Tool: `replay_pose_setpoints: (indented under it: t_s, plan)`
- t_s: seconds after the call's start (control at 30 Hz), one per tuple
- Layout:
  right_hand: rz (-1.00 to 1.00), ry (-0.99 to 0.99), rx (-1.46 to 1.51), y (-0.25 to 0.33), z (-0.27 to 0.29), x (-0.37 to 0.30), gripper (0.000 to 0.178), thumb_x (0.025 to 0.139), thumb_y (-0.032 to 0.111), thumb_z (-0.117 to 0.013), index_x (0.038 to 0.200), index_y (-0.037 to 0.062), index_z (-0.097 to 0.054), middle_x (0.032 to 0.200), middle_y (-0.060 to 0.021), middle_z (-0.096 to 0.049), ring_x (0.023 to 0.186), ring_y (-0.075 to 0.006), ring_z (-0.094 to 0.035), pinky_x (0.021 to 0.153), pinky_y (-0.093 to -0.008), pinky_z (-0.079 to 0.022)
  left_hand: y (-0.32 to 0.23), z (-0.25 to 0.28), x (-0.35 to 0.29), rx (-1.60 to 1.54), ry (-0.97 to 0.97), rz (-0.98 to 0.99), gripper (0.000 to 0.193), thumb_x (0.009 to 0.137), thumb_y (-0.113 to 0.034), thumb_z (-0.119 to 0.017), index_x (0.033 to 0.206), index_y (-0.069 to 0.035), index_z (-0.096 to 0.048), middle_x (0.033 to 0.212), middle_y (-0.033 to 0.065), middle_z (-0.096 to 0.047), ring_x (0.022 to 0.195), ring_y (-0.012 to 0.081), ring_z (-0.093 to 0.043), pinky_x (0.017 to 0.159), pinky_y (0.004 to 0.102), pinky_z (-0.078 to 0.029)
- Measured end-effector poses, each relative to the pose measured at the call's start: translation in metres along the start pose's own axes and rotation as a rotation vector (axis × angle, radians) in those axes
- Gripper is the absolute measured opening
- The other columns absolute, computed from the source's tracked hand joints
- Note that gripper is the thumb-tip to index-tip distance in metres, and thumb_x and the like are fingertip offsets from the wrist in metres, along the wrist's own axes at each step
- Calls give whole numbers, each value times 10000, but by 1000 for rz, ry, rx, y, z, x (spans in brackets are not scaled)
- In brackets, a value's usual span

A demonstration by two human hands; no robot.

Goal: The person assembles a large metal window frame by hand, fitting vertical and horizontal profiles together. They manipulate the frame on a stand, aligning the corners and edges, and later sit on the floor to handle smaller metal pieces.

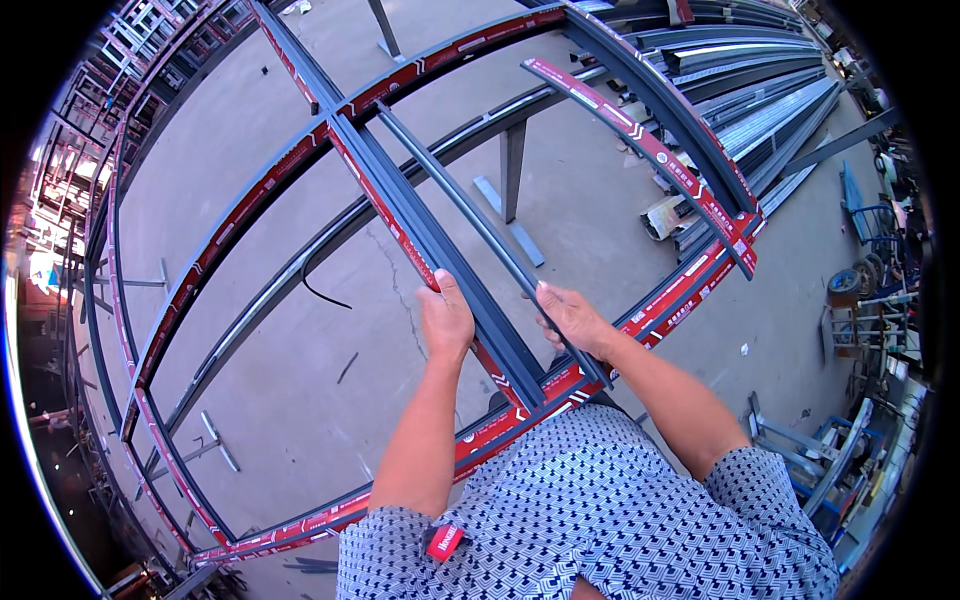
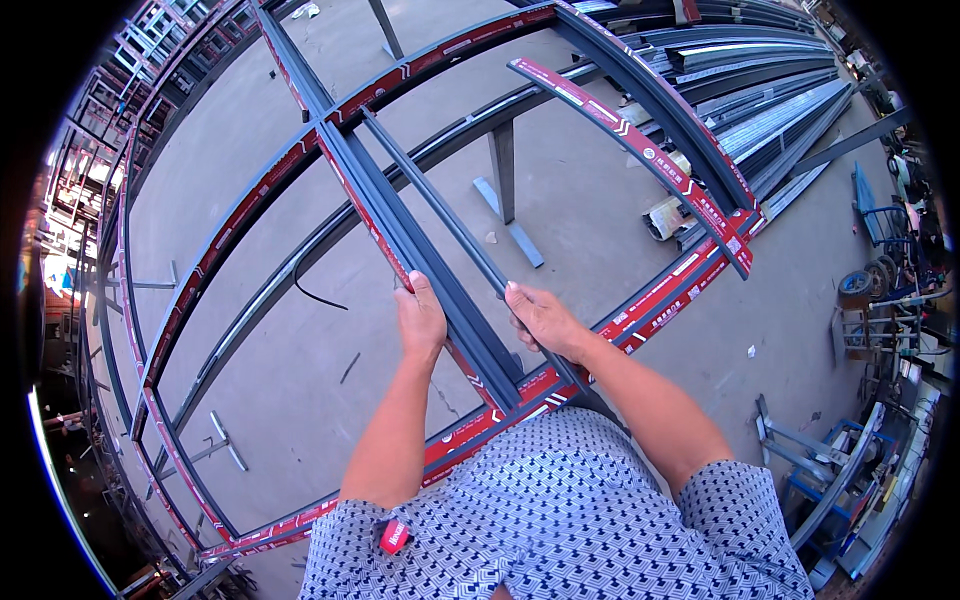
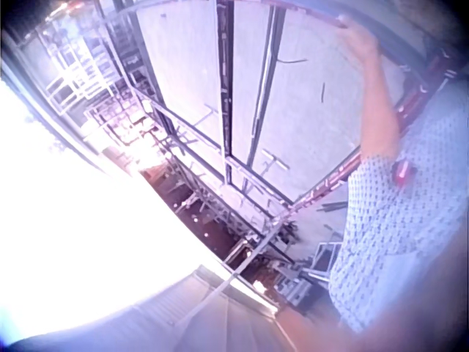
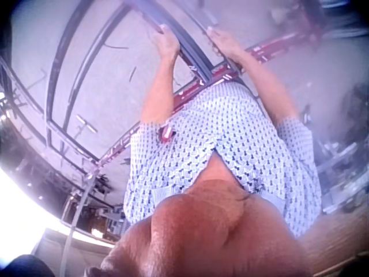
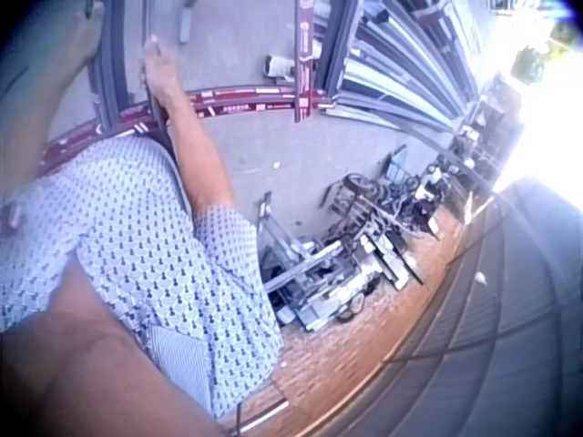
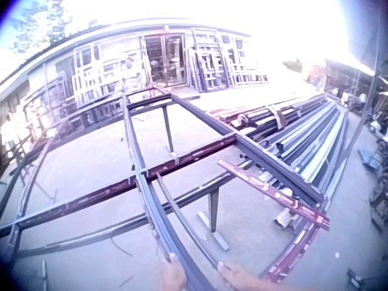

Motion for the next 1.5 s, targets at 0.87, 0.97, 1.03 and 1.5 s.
replay_pose_setpoints:
  t_s: [0.87,0.97,1.03,1.5]
  plan:
    - [236,-270,-757,-1,-56,31,576,1128,510,-428,1328,-22,-525,1135,-346,-723,1060,-541,-699,941,-589,-545,-4,-1,-3,-27,8,3,791,1115,-672,-285,1239,72,-523,1181,388,-693,1145,556,-672,1017,567,-505]
    - [240,-265,-821,0,-63,32,560,1126,497,-439,1318,-25,-510,1126,-342,-723,1044,-536,-703,924,-600,-547,0,-1,-2,-37,4,1,790,1115,-673,-285,1227,70,-529,1181,381,-697,1150,547,-674,1017,561,-506]
    - [259,-258,-838,-1,-66,31,565,1124,497,-441,1322,-28,-502,1124,-342,-722,1034,-538,-703,916,-604,-548,0,-1,-2,-35,1,7,786,1117,-669,-289,1220,71,-532,1179,377,-699,1151,542,-676,1016,556,-507]
    - [256,-198,-908,-5,-63,39,590,1112,491,-463,1200,-90,-517,1063,-363,-724,960,-520,-729,858,-593,-573,16,-8,12,-69,-14,-53,866,1117,-657,-341,1233,174,-558,1192,394,-684,1141,502,-683,1028,513,-510]
Point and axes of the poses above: each hand's wrist, its own x-axis towards the middle knuckle, its own z-axis out of the back of the hand, y = z × x, the point moved 4 cm from there along x, towards the middle knuckle
